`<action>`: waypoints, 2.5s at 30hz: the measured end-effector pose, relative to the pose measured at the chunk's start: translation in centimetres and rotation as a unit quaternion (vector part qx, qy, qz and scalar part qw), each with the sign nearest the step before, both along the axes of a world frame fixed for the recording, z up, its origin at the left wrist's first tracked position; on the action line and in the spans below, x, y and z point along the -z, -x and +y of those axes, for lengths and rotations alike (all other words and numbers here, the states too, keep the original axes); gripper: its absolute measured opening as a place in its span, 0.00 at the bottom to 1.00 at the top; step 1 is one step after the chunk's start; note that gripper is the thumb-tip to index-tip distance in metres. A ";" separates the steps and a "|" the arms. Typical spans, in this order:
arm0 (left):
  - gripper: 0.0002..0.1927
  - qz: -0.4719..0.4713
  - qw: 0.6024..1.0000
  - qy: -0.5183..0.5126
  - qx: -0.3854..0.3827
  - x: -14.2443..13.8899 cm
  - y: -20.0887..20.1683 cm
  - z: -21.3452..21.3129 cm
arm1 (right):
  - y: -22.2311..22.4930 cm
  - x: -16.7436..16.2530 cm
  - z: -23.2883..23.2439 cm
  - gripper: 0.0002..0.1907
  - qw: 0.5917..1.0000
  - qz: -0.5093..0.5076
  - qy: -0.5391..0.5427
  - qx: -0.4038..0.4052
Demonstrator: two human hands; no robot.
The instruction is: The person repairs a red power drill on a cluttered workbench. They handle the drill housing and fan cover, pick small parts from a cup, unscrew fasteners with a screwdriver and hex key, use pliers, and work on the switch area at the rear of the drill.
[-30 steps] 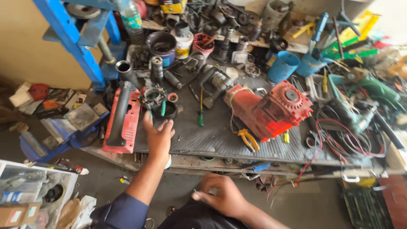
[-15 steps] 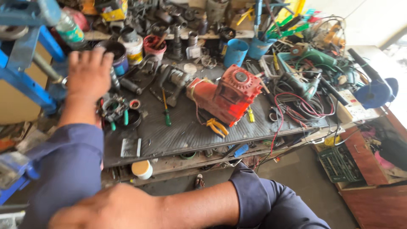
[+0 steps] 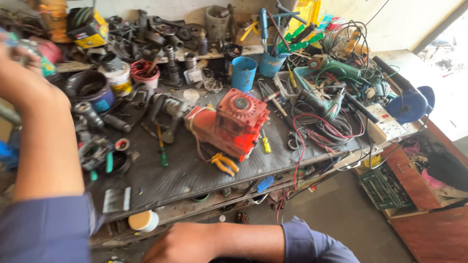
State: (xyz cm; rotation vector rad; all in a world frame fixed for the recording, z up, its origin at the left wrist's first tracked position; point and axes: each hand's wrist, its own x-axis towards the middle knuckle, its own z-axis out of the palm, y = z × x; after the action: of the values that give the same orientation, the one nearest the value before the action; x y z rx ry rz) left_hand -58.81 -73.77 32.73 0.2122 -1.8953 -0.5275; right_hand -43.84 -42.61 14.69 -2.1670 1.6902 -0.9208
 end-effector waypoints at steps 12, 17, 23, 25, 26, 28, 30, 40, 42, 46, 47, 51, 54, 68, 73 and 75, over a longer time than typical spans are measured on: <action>0.25 -0.343 0.892 0.013 0.294 24.6 -1.8 26.3 | 17.8 2.9 23.5 0.12 0.824 -0.266 -0.063 0.496; 0.33 -0.350 0.928 0.074 0.104 27.1 0.2 31.8 | 25.5 5.8 27.3 0.13 0.799 -0.099 -0.112 0.582; 0.22 -0.420 0.907 0.014 -0.015 28.5 0.8 33.9 | 30.2 7.6 26.4 0.15 0.855 0.116 -0.083 0.499; 0.18 -0.404 0.913 0.011 -0.047 29.1 0.1 33.1 | 31.5 7.8 26.0 0.12 0.839 0.142 -0.109 0.514; 0.17 -0.393 0.917 0.008 -0.064 29.3 -0.5 32.5 | 32.1 7.9 25.9 0.10 0.828 0.142 -0.119 0.529; 0.17 -0.368 0.924 0.004 -0.101 29.6 -1.7 30.7 | 33.3 7.9 25.3 0.10 0.814 0.131 -0.140 0.549; 0.16 -0.374 0.915 0.020 -0.147 29.6 -2.4 28.4 | 34.2 8.0 24.4 0.14 0.802 0.108 -0.159 0.566; 0.16 -0.332 0.937 -0.042 -0.103 25.9 -1.8 25.8 | 37.4 11.7 22.4 0.15 0.793 0.107 -0.319 0.507; 0.17 -0.273 0.956 -0.084 -0.061 24.7 -1.6 27.1 | 38.4 13.4 22.9 0.22 0.780 0.123 -0.375 0.486; 0.17 -0.224 0.959 -0.173 0.011 21.2 -1.5 28.6 | 40.3 14.1 25.7 0.09 0.872 -0.207 -0.183 0.404; 0.17 -0.213 0.957 -0.194 0.032 20.0 -1.2 28.7 | 40.7 13.3 26.6 0.10 0.772 -0.488 -0.168 0.370; 0.15 -0.179 0.947 -0.238 0.121 14.8 0.3 28.7 | 39.1 7.4 28.3 0.14 0.635 -0.691 -0.133 0.320; 0.15 -0.175 0.935 -0.229 0.206 10.7 1.8 28.7 | 36.1 1.4 27.7 0.16 0.766 -0.588 -0.042 0.256; 0.19 -0.250 0.804 -0.203 0.500 -1.2 10.6 25.5 | 25.1 -9.6 16.3 0.18 0.857 0.073 0.154 0.486; 0.13 -0.458 0.731 0.219 0.455 0.4 12.9 22.8 | 24.0 -8.8 15.1 0.52 0.789 0.050 0.104 0.604; 0.10 -0.430 0.717 0.285 0.469 1.6 13.9 22.5 | 23.9 -8.4 14.7 0.61 0.785 0.031 0.063 0.616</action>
State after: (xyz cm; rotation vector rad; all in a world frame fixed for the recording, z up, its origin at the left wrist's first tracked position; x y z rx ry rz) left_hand -72.76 -51.29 31.09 -1.1917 -2.9305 -0.4837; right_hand -67.71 -27.91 23.14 -0.8578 3.1496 -1.1806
